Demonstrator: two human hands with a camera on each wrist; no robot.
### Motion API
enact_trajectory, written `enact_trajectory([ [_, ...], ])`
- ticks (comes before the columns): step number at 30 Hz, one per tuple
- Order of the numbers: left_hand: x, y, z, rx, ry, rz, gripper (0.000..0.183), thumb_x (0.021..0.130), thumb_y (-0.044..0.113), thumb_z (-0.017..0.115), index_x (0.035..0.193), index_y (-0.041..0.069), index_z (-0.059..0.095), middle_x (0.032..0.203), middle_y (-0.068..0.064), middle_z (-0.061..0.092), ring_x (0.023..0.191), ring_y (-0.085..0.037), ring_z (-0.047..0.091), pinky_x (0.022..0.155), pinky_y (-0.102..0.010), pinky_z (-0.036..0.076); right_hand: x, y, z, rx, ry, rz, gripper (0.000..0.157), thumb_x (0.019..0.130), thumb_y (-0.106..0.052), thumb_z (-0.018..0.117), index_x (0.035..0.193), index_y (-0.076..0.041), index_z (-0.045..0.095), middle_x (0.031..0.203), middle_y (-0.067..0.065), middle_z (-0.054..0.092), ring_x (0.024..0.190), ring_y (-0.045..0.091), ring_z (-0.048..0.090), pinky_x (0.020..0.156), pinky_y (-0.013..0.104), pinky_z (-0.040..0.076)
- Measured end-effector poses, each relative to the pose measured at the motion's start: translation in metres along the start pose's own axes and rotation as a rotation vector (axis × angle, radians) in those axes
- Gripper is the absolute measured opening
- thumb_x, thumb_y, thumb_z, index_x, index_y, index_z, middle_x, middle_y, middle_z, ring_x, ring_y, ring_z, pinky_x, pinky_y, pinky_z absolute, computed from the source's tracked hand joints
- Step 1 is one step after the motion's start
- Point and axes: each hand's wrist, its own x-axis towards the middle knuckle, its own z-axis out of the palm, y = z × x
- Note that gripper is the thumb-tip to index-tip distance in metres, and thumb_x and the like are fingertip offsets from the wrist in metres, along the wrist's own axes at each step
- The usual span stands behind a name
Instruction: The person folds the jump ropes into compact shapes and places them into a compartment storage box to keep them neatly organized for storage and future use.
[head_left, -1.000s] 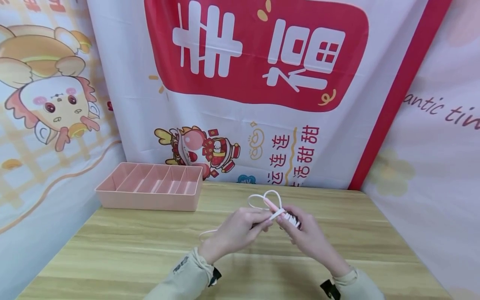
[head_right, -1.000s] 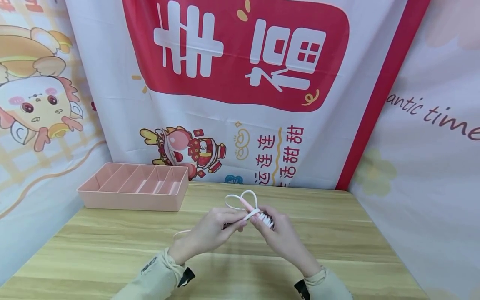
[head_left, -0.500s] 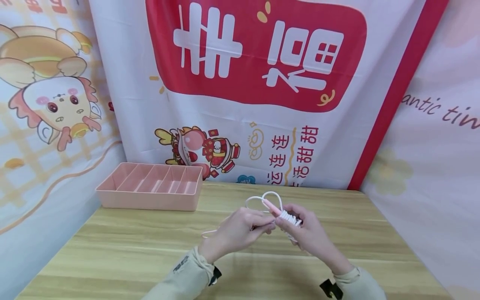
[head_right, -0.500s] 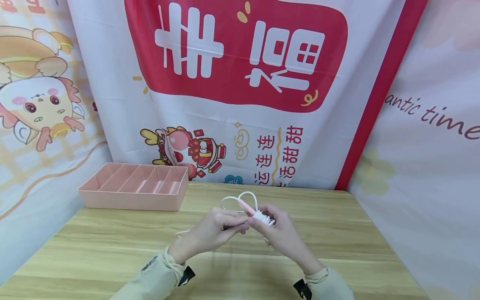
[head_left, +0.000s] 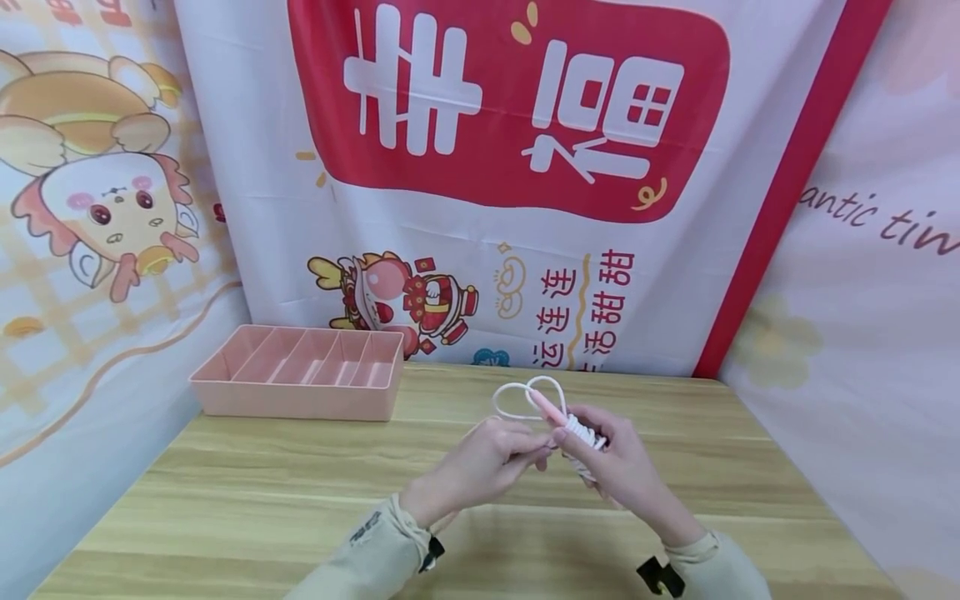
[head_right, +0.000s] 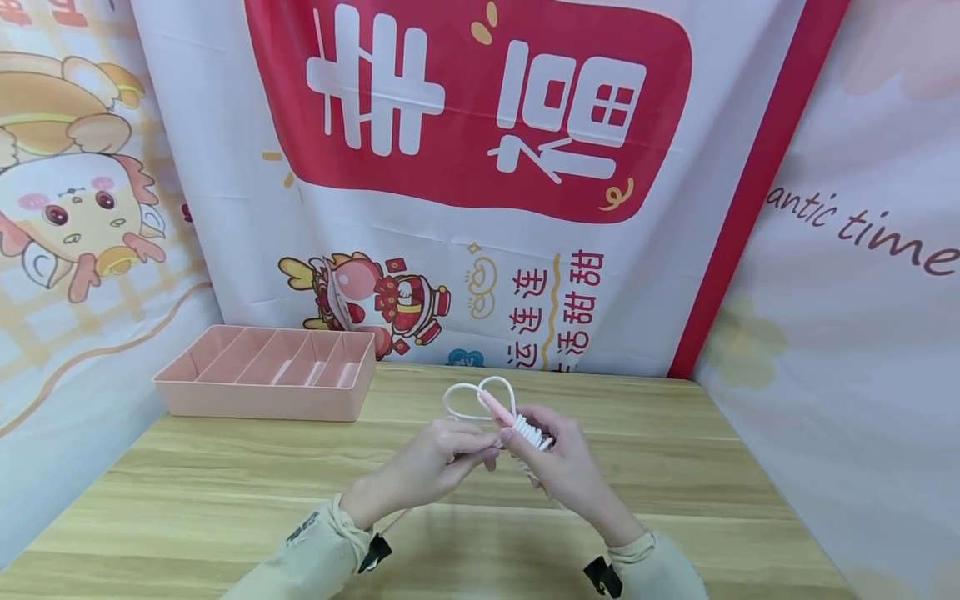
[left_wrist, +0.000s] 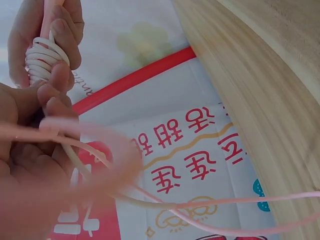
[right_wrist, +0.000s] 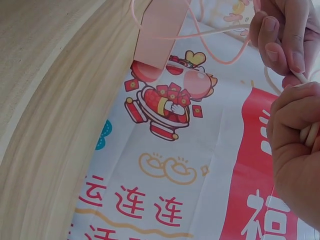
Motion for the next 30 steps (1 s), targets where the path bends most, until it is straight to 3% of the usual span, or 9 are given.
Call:
enact_trajectory([
  [5, 0.0, 0.001, -0.006, 0.047, -0.103, -0.109, 0.018, 0.095, 0.009, 0.066, 0.111, 0.009, 0.074, 0.085, 0.006, 0.07, 0.072, 0.004, 0.056, 0.062, -0.01, 0.044, 0.0, -0.001, -0.002, 0.02, 0.033, -0.008, 0.027, 0.094, -0.016, 0.069, 0.119, -0.005, 0.066, 0.078, 0.015, 0.061, 0.046, 0.018, 0.052, 0.032, 0.033, 0.043],
  [10, -0.001, -0.004, -0.009, 0.075, -0.165, -0.153, 0.018, 0.096, 0.011, 0.065, 0.112, 0.01, 0.074, 0.086, 0.007, 0.069, 0.077, 0.003, 0.058, 0.07, -0.012, 0.047, 0.002, 0.0, -0.004, 0.035, 0.087, -0.009, 0.026, 0.095, -0.015, 0.068, 0.118, -0.004, 0.066, 0.079, 0.017, 0.06, 0.047, 0.02, 0.052, 0.032, 0.034, 0.043],
  [13, -0.001, -0.006, -0.01, 0.089, -0.183, -0.177, 0.019, 0.097, 0.013, 0.065, 0.113, 0.012, 0.074, 0.087, 0.01, 0.069, 0.079, 0.004, 0.058, 0.072, -0.014, 0.048, 0.003, -0.001, -0.005, 0.04, 0.097, -0.013, 0.025, 0.095, -0.015, 0.067, 0.117, -0.003, 0.067, 0.081, 0.018, 0.06, 0.048, 0.02, 0.052, 0.033, 0.034, 0.044],
  [19, -0.001, -0.004, -0.013, 0.081, -0.212, -0.23, 0.017, 0.098, 0.019, 0.064, 0.111, 0.019, 0.075, 0.088, 0.017, 0.066, 0.077, 0.009, 0.056, 0.063, -0.013, 0.046, 0.002, -0.003, -0.006, 0.079, 0.058, -0.041, 0.024, 0.097, -0.012, 0.064, 0.118, 0.0, 0.067, 0.076, 0.019, 0.06, 0.044, 0.018, 0.051, 0.031, 0.033, 0.042],
  [23, 0.0, -0.003, -0.013, 0.016, -0.224, -0.236, 0.015, 0.098, 0.017, 0.063, 0.107, 0.016, 0.076, 0.085, 0.016, 0.065, 0.075, 0.008, 0.057, 0.066, -0.013, 0.047, 0.0, -0.003, -0.007, 0.105, 0.024, -0.055, 0.025, 0.098, -0.008, 0.062, 0.119, 0.003, 0.065, 0.073, 0.022, 0.059, 0.042, 0.016, 0.049, 0.03, 0.032, 0.041],
  [30, 0.0, 0.0, -0.011, 0.021, -0.211, -0.229, 0.014, 0.098, 0.013, 0.063, 0.104, 0.014, 0.075, 0.087, 0.012, 0.066, 0.075, 0.006, 0.056, 0.065, -0.013, 0.047, -0.002, -0.003, -0.008, 0.145, -0.017, -0.004, 0.029, 0.099, -0.011, 0.06, 0.121, 0.007, 0.063, 0.07, 0.019, 0.06, 0.041, 0.014, 0.049, 0.031, 0.03, 0.041],
])
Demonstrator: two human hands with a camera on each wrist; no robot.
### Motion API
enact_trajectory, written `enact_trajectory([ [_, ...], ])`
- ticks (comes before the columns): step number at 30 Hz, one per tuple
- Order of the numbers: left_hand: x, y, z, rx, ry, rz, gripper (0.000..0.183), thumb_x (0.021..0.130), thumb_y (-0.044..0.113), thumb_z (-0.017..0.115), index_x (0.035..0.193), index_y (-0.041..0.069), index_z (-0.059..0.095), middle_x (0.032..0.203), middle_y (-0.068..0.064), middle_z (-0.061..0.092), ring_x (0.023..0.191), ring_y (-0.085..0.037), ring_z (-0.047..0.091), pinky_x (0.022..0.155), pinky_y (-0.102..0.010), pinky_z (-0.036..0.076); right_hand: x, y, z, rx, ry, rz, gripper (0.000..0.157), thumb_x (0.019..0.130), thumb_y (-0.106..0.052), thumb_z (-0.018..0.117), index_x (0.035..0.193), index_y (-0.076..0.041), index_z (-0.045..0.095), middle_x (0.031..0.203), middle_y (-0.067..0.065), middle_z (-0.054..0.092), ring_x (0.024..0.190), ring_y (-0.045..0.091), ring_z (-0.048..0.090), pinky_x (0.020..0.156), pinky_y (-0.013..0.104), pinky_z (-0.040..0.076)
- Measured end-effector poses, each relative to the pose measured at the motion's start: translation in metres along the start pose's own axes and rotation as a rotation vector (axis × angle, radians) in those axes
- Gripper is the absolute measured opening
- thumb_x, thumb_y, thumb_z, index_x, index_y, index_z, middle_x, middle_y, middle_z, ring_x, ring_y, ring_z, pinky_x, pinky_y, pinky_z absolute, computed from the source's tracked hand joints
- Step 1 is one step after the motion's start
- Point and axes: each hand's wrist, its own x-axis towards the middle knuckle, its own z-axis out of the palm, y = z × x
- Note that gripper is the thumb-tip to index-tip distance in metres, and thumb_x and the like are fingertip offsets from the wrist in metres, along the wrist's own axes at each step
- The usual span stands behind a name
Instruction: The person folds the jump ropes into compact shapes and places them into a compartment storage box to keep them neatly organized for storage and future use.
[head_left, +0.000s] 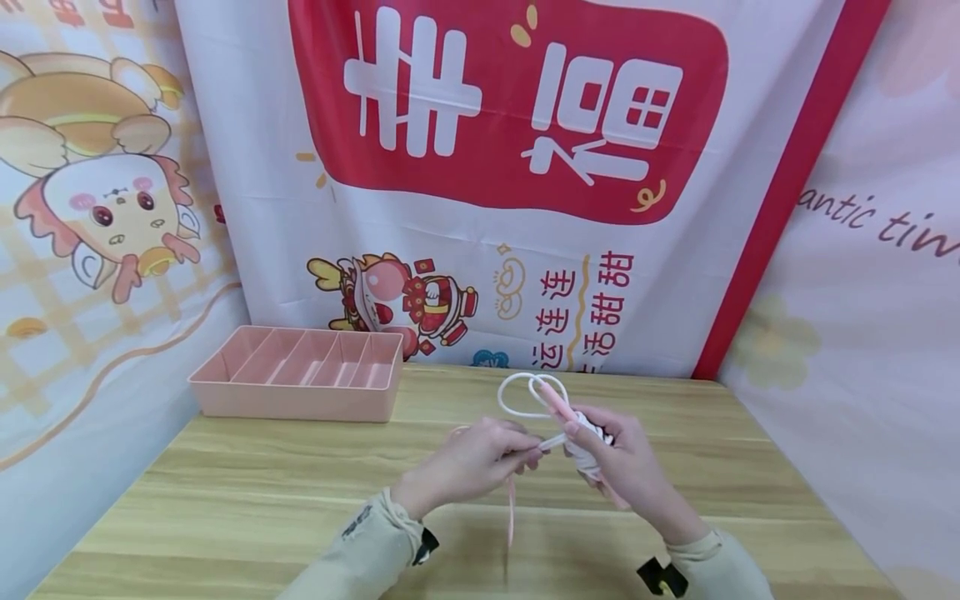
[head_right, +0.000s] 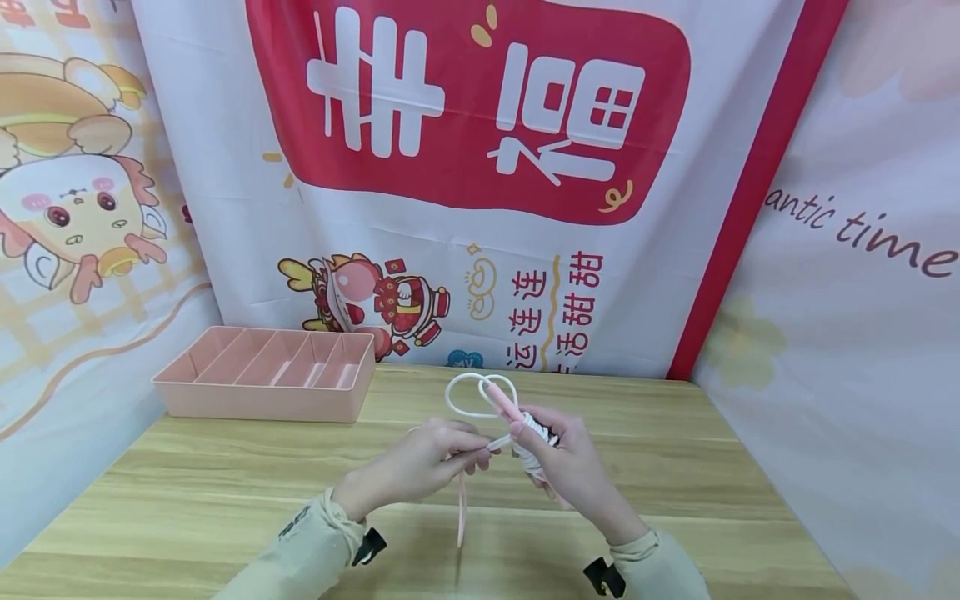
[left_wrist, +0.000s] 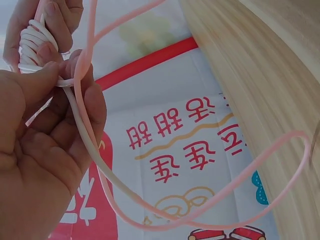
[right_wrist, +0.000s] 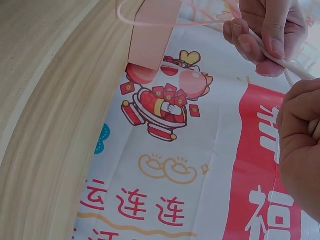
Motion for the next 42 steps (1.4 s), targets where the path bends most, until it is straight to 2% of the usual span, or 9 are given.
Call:
enact_trajectory([
  [7, 0.004, 0.009, 0.004, -0.105, 0.061, 0.045, 0.014, 0.1, 0.016, 0.06, 0.099, 0.011, 0.073, 0.083, 0.008, 0.066, 0.073, 0.004, 0.056, 0.066, -0.011, 0.047, 0.0, 0.0, -0.002, 0.052, -0.018, 0.007, 0.027, 0.1, -0.01, 0.058, 0.12, 0.008, 0.062, 0.069, 0.013, 0.062, 0.041, 0.013, 0.048, 0.03, 0.03, 0.04],
  [13, 0.004, 0.017, 0.005, -0.156, 0.1, 0.028, 0.014, 0.1, 0.016, 0.059, 0.1, 0.012, 0.072, 0.079, 0.009, 0.063, 0.068, 0.004, 0.054, 0.061, -0.013, 0.048, 0.001, 0.0, -0.002, 0.049, -0.057, 0.002, 0.029, 0.101, -0.011, 0.057, 0.123, 0.007, 0.062, 0.07, 0.013, 0.064, 0.04, 0.013, 0.048, 0.029, 0.031, 0.039],
  [17, 0.005, 0.017, 0.007, -0.13, 0.084, 0.019, 0.013, 0.1, 0.016, 0.06, 0.096, 0.013, 0.072, 0.076, 0.012, 0.06, 0.064, 0.004, 0.051, 0.056, -0.013, 0.045, 0.0, 0.002, -0.003, 0.038, -0.067, -0.012, 0.027, 0.101, -0.01, 0.056, 0.121, 0.009, 0.062, 0.07, 0.014, 0.064, 0.039, 0.013, 0.047, 0.028, 0.032, 0.038],
  [21, 0.008, 0.015, 0.009, -0.139, 0.074, 0.011, 0.014, 0.1, 0.017, 0.06, 0.095, 0.013, 0.072, 0.075, 0.012, 0.06, 0.062, 0.003, 0.049, 0.054, -0.014, 0.044, 0.001, 0.004, -0.004, 0.01, -0.027, -0.02, 0.026, 0.1, -0.009, 0.057, 0.119, 0.008, 0.063, 0.069, 0.014, 0.063, 0.039, 0.013, 0.048, 0.028, 0.032, 0.039],
  [26, 0.007, 0.012, 0.01, -0.254, 0.055, 0.007, 0.014, 0.1, 0.011, 0.058, 0.1, 0.01, 0.072, 0.077, 0.004, 0.063, 0.063, 0.001, 0.051, 0.054, -0.016, 0.047, 0.002, 0.003, -0.004, -0.01, 0.001, -0.033, 0.025, 0.099, -0.008, 0.059, 0.118, 0.008, 0.064, 0.07, 0.014, 0.065, 0.039, 0.013, 0.048, 0.028, 0.032, 0.039],
  [29, 0.003, 0.007, 0.012, -0.345, 0.016, 0.012, 0.016, 0.1, 0.006, 0.057, 0.108, 0.006, 0.071, 0.081, 0.0, 0.064, 0.067, 0.0, 0.054, 0.057, -0.02, 0.051, 0.002, 0.002, -0.003, -0.004, -0.005, -0.04, 0.026, 0.099, -0.007, 0.059, 0.119, 0.007, 0.064, 0.073, 0.015, 0.067, 0.039, 0.013, 0.048, 0.028, 0.032, 0.039],
  [35, -0.009, -0.008, 0.017, -0.533, -0.072, -0.052, 0.022, 0.1, 0.001, 0.055, 0.115, 0.003, 0.07, 0.085, -0.005, 0.066, 0.074, -0.004, 0.062, 0.067, -0.033, 0.058, 0.001, 0.001, -0.001, 0.021, -0.004, -0.021, 0.028, 0.099, -0.008, 0.059, 0.122, 0.008, 0.063, 0.07, 0.018, 0.063, 0.039, 0.013, 0.047, 0.028, 0.031, 0.038],
  [39, -0.013, -0.016, 0.02, -0.527, -0.07, -0.086, 0.021, 0.1, 0.003, 0.055, 0.113, 0.006, 0.071, 0.081, 0.003, 0.065, 0.075, -0.005, 0.062, 0.069, -0.031, 0.057, 0.0, 0.0, 0.0, 0.04, 0.003, -0.029, 0.028, 0.099, -0.006, 0.058, 0.121, 0.011, 0.062, 0.067, 0.016, 0.06, 0.039, 0.012, 0.048, 0.028, 0.032, 0.038],
  [42, -0.015, -0.02, 0.021, -0.464, -0.049, -0.094, 0.019, 0.102, 0.009, 0.054, 0.109, 0.01, 0.072, 0.075, 0.006, 0.061, 0.065, -0.002, 0.057, 0.059, -0.023, 0.053, 0.0, -0.001, -0.001, 0.05, -0.023, -0.055, 0.027, 0.099, -0.003, 0.056, 0.121, 0.013, 0.06, 0.068, 0.013, 0.062, 0.04, 0.012, 0.049, 0.028, 0.032, 0.039],
])
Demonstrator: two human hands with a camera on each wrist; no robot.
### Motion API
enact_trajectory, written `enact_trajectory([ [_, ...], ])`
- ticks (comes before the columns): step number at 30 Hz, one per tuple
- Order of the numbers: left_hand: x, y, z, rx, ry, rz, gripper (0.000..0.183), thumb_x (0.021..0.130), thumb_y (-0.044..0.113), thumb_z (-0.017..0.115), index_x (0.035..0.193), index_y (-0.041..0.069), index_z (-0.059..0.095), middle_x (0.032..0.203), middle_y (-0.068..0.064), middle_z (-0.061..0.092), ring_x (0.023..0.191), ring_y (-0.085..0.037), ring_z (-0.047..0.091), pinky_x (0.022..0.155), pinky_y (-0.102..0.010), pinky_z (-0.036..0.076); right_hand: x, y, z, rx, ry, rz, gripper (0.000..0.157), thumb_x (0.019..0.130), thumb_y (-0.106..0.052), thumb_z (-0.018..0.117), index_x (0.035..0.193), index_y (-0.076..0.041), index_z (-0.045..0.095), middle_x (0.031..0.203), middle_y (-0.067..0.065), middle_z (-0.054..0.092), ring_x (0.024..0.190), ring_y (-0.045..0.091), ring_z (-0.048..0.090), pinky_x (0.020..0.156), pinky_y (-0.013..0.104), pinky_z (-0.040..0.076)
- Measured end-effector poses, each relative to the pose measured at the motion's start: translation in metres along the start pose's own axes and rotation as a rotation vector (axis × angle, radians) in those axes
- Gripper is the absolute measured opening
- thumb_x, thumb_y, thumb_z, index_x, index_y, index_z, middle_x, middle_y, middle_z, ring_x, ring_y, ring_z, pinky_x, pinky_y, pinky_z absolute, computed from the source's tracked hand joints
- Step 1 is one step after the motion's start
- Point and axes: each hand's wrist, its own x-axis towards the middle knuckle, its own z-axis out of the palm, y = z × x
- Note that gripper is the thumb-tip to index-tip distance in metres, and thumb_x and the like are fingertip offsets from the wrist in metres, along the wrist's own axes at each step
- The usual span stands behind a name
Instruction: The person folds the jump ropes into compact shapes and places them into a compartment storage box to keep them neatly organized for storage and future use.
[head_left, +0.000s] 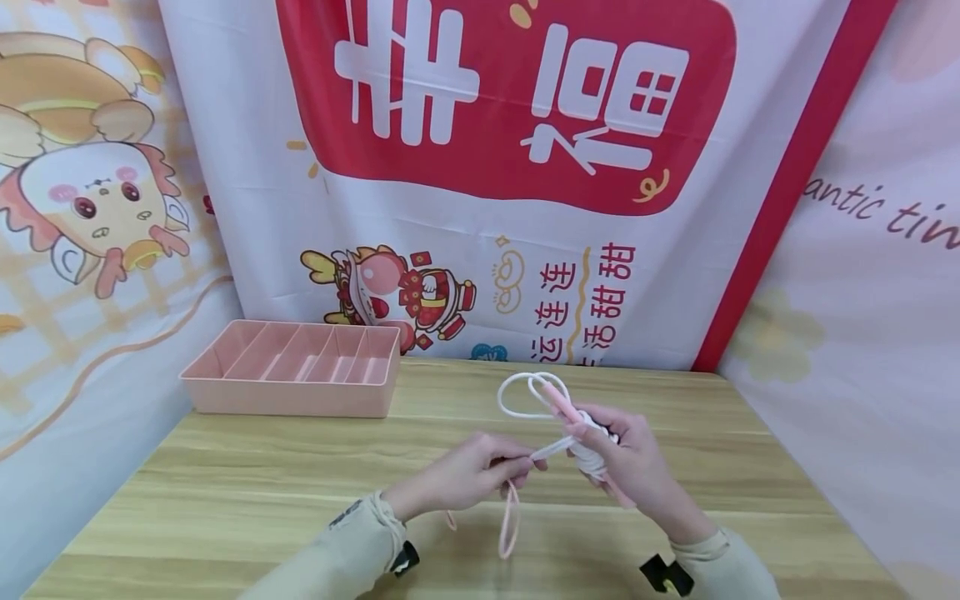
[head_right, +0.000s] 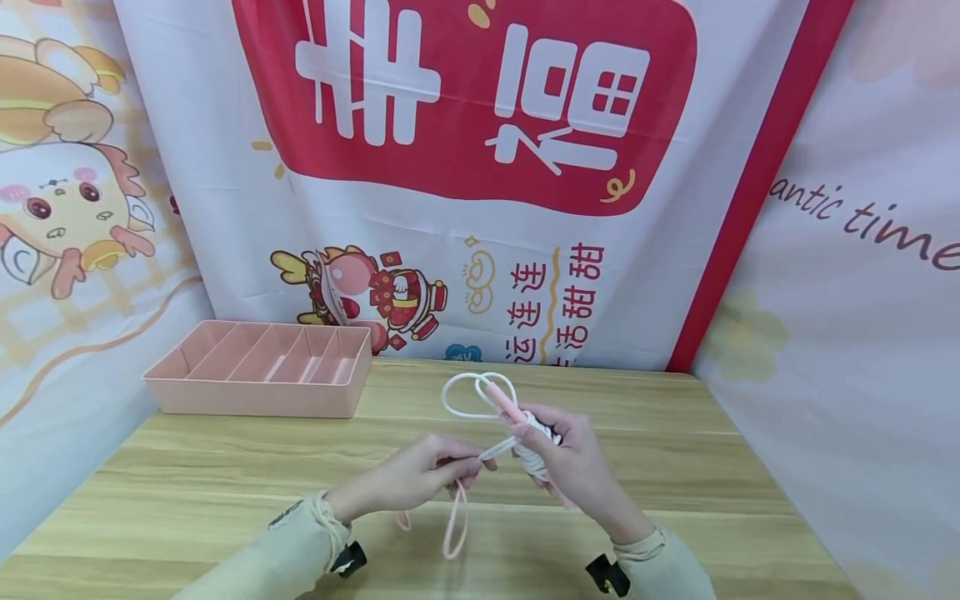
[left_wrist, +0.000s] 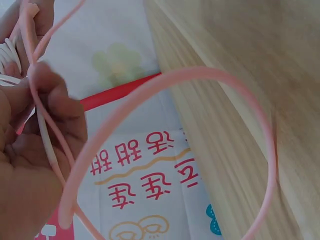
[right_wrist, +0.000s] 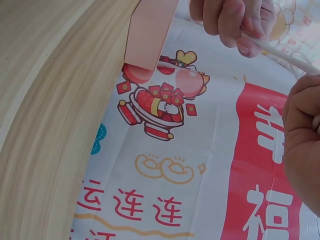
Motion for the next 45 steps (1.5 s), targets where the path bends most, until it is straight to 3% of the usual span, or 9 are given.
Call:
enact_trajectory([
  [5, -0.002, 0.001, -0.003, 0.21, 0.076, 0.009, 0.019, 0.103, 0.015, 0.053, 0.103, 0.013, 0.072, 0.068, 0.011, 0.054, 0.055, 0.0, 0.043, 0.049, -0.018, 0.04, -0.001, -0.004, -0.001, 0.002, -0.09, 0.017, 0.027, 0.1, -0.003, 0.056, 0.122, 0.012, 0.06, 0.073, 0.016, 0.065, 0.043, 0.011, 0.05, 0.03, 0.03, 0.04],
  [8, -0.004, 0.0, -0.004, 0.259, 0.113, -0.023, 0.018, 0.102, 0.019, 0.056, 0.099, 0.014, 0.073, 0.067, 0.013, 0.053, 0.054, 0.0, 0.043, 0.049, -0.019, 0.04, -0.002, -0.005, -0.002, 0.007, -0.173, 0.018, 0.028, 0.1, -0.004, 0.055, 0.124, 0.011, 0.059, 0.075, 0.015, 0.065, 0.046, 0.01, 0.05, 0.03, 0.029, 0.04],
  [12, -0.004, -0.004, -0.008, 0.257, 0.123, -0.029, 0.019, 0.101, 0.025, 0.059, 0.096, 0.015, 0.074, 0.068, 0.011, 0.057, 0.059, -0.001, 0.048, 0.054, -0.021, 0.045, -0.004, -0.005, -0.003, -0.014, -0.252, -0.029, 0.03, 0.099, 0.001, 0.055, 0.128, 0.011, 0.058, 0.076, 0.012, 0.065, 0.047, 0.008, 0.05, 0.029, 0.028, 0.04],
  [18, -0.004, -0.012, -0.019, 0.163, 0.033, 0.011, 0.013, 0.1, 0.016, 0.06, 0.095, 0.012, 0.071, 0.072, 0.009, 0.058, 0.067, -0.006, 0.056, 0.061, -0.023, 0.05, -0.004, -0.005, -0.007, -0.079, -0.291, -0.105, 0.034, 0.097, 0.006, 0.056, 0.13, 0.005, 0.06, 0.087, 0.012, 0.068, 0.049, 0.008, 0.052, 0.03, 0.029, 0.042],
  [24, -0.007, -0.015, -0.029, 0.26, 0.051, 0.009, 0.014, 0.098, 0.008, 0.062, 0.085, 0.013, 0.065, 0.072, 0.01, 0.056, 0.068, -0.005, 0.054, 0.063, -0.024, 0.049, -0.004, -0.008, -0.006, -0.084, -0.403, -0.092, 0.038, 0.099, 0.004, 0.054, 0.136, -0.001, 0.058, 0.084, 0.006, 0.065, 0.046, 0.009, 0.049, 0.032, 0.027, 0.042],
  [28, -0.007, -0.012, -0.035, 0.323, 0.103, -0.002, 0.011, 0.096, 0.007, 0.064, 0.096, 0.013, 0.072, 0.08, 0.008, 0.065, 0.072, -0.003, 0.057, 0.067, -0.024, 0.051, -0.004, -0.008, -0.001, -0.148, -0.442, -0.091, 0.043, 0.099, -0.001, 0.056, 0.141, -0.01, 0.054, 0.075, 0.0, 0.059, 0.046, 0.006, 0.047, 0.032, 0.025, 0.041],
  [33, -0.004, -0.006, -0.042, 0.347, 0.095, 0.001, 0.013, 0.097, 0.018, 0.064, 0.103, 0.012, 0.076, 0.078, 0.009, 0.068, 0.061, 0.0, 0.059, 0.057, -0.022, 0.052, -0.007, -0.004, 0.007, -0.301, -0.481, -0.193, 0.058, 0.098, -0.008, 0.061, 0.151, -0.011, 0.038, 0.086, -0.005, 0.061, 0.06, 0.003, 0.053, 0.046, 0.023, 0.048],
  [39, 0.008, 0.0, -0.046, 0.501, 0.085, 0.103, 0.016, 0.097, 0.024, 0.065, 0.099, 0.013, 0.077, 0.079, 0.009, 0.068, 0.063, 0.003, 0.055, 0.06, -0.019, 0.048, -0.008, 0.003, 0.01, -0.439, -0.459, -0.192, 0.068, 0.099, -0.021, 0.063, 0.155, -0.009, 0.026, 0.083, -0.013, 0.059, 0.065, 0.001, 0.052, 0.055, 0.022, 0.049],
  [45, 0.017, 0.017, -0.049, 0.62, 0.09, 0.184, 0.013, 0.096, 0.024, 0.067, 0.097, 0.016, 0.077, 0.087, 0.009, 0.069, 0.076, 0.002, 0.06, 0.07, -0.021, 0.05, -0.002, 0.009, 0.011, -0.463, -0.466, -0.106, 0.062, 0.098, -0.027, 0.063, 0.152, -0.013, 0.035, 0.075, -0.012, 0.057, 0.059, 0.001, 0.05, 0.05, 0.022, 0.046],
])
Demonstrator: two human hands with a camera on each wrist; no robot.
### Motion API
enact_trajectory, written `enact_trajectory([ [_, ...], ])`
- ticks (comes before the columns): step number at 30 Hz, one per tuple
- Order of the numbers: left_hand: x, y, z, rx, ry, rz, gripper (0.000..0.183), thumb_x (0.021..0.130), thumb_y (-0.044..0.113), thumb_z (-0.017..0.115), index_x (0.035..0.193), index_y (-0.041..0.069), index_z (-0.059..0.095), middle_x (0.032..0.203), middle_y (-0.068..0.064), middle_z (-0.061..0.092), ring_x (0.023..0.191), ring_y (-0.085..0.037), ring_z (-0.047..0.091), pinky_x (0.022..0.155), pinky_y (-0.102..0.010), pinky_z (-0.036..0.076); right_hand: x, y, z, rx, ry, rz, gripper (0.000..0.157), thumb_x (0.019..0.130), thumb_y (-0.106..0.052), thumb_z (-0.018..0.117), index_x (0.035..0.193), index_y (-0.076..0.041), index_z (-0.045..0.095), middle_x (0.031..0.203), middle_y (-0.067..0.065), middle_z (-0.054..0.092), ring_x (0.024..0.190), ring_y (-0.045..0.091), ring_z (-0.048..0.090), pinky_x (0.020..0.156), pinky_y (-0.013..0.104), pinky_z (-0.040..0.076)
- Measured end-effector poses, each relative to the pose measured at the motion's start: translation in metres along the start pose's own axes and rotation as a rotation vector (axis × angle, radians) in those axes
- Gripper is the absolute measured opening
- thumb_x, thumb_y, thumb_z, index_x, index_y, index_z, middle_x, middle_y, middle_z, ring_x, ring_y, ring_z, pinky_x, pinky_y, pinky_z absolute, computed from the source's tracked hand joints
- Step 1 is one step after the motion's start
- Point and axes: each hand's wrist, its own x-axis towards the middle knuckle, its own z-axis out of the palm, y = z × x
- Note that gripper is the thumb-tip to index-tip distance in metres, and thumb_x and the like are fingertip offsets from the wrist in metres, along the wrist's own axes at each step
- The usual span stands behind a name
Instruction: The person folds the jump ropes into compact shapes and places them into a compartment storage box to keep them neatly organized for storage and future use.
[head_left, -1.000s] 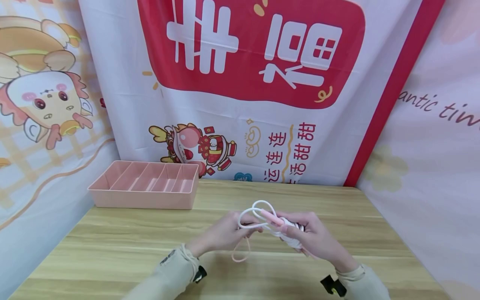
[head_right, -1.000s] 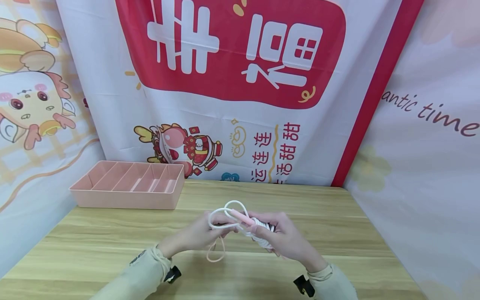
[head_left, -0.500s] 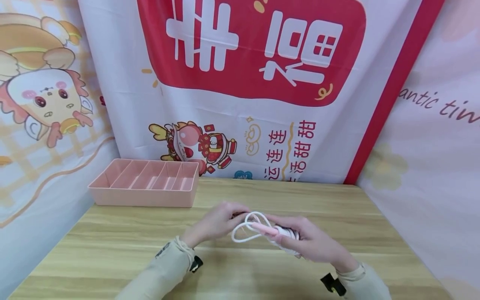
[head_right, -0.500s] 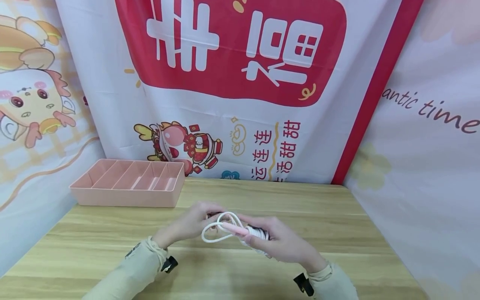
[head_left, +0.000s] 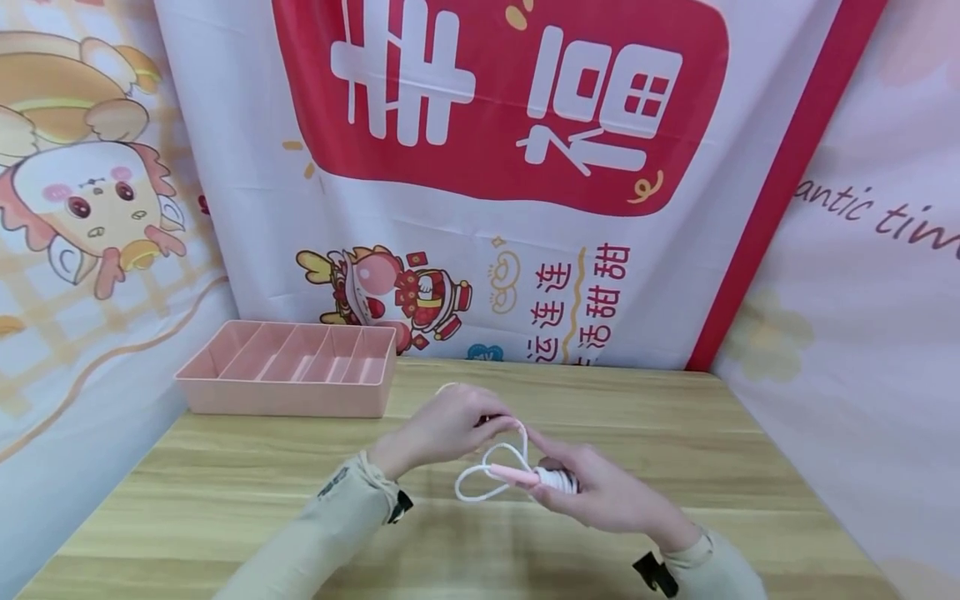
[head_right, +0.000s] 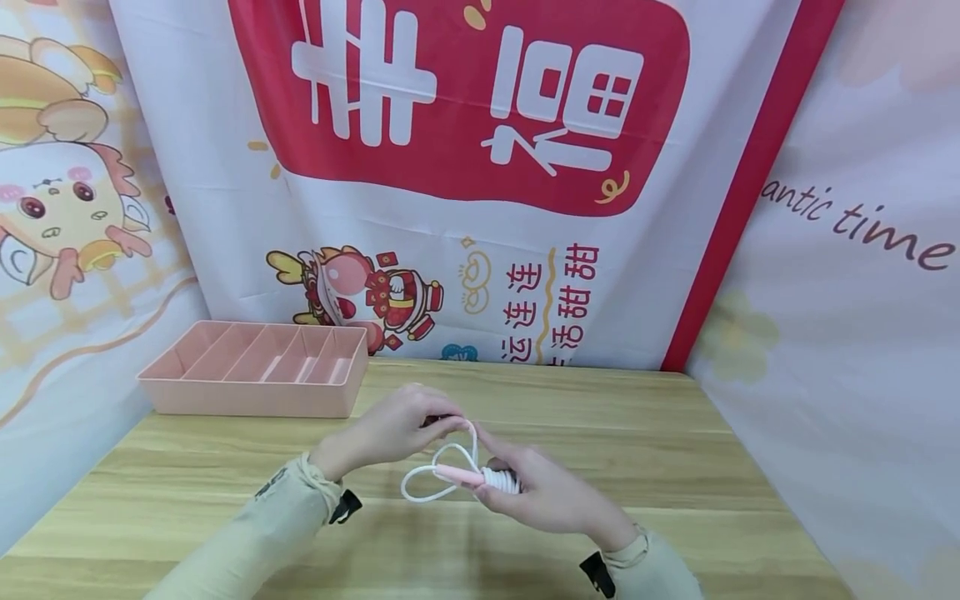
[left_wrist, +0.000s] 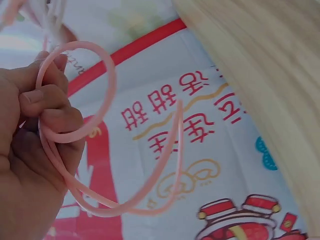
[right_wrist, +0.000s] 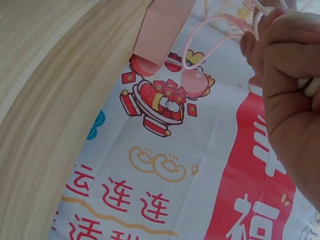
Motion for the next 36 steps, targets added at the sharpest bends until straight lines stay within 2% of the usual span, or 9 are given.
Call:
enact_trajectory([
  [5, 0.008, 0.012, -0.008, 0.05, -0.018, 0.072, 0.011, 0.095, 0.022, 0.068, 0.091, 0.016, 0.077, 0.083, 0.009, 0.068, 0.072, 0.001, 0.058, 0.065, -0.018, 0.048, 0.002, 0.005, 0.003, -0.035, 0.035, 0.044, 0.046, 0.099, -0.026, 0.061, 0.142, -0.016, 0.05, 0.07, -0.013, 0.053, 0.054, -0.001, 0.046, 0.046, 0.021, 0.042],
  [8, 0.011, 0.017, -0.01, 0.055, -0.018, 0.111, 0.01, 0.094, 0.02, 0.069, 0.09, 0.015, 0.077, 0.083, 0.008, 0.068, 0.073, 0.002, 0.058, 0.066, -0.017, 0.048, 0.003, 0.008, 0.005, -0.025, 0.07, 0.059, 0.041, 0.099, -0.021, 0.061, 0.138, -0.012, 0.052, 0.067, -0.012, 0.052, 0.053, 0.0, 0.044, 0.045, 0.021, 0.04],
  [12, 0.013, 0.021, -0.011, 0.027, -0.007, 0.141, 0.01, 0.094, 0.017, 0.069, 0.092, 0.011, 0.077, 0.085, 0.006, 0.069, 0.076, 0.001, 0.061, 0.071, -0.017, 0.05, 0.005, 0.01, 0.007, -0.014, 0.121, 0.064, 0.037, 0.099, -0.019, 0.061, 0.135, -0.016, 0.053, 0.071, -0.01, 0.055, 0.056, 0.003, 0.049, 0.048, 0.024, 0.045],
  [16, 0.01, 0.023, -0.012, 0.039, -0.002, 0.122, 0.01, 0.094, 0.018, 0.069, 0.093, 0.011, 0.077, 0.083, 0.006, 0.068, 0.073, 0.0, 0.06, 0.068, -0.018, 0.049, 0.005, 0.011, 0.006, -0.023, 0.159, 0.103, 0.034, 0.099, -0.021, 0.062, 0.131, -0.021, 0.055, 0.076, -0.008, 0.06, 0.061, 0.007, 0.055, 0.05, 0.027, 0.049],
  [22, 0.006, 0.022, -0.012, 0.041, -0.011, 0.078, 0.011, 0.096, 0.02, 0.067, 0.097, 0.013, 0.076, 0.078, 0.01, 0.065, 0.064, 0.002, 0.053, 0.059, -0.016, 0.045, 0.004, 0.011, 0.002, -0.05, 0.198, 0.129, 0.028, 0.098, -0.018, 0.063, 0.125, -0.013, 0.057, 0.073, -0.007, 0.058, 0.057, 0.006, 0.052, 0.046, 0.027, 0.047],
  [28, 0.003, 0.019, -0.005, -0.023, 0.041, 0.083, 0.01, 0.096, 0.019, 0.067, 0.1, 0.013, 0.074, 0.066, 0.015, 0.053, 0.054, 0.004, 0.044, 0.05, -0.013, 0.037, 0.005, 0.014, 0.0, -0.051, 0.231, 0.126, 0.026, 0.098, -0.022, 0.063, 0.122, -0.014, 0.059, 0.073, -0.006, 0.058, 0.056, 0.008, 0.052, 0.045, 0.027, 0.046],
  [36, -0.006, 0.024, 0.006, -0.174, 0.101, 0.048, 0.012, 0.096, 0.013, 0.066, 0.106, 0.009, 0.073, 0.067, 0.011, 0.058, 0.057, 0.009, 0.05, 0.051, -0.011, 0.043, 0.005, 0.012, 0.002, -0.027, 0.266, 0.135, 0.025, 0.098, -0.021, 0.064, 0.121, -0.016, 0.06, 0.071, -0.006, 0.058, 0.055, 0.008, 0.052, 0.044, 0.027, 0.046],
])
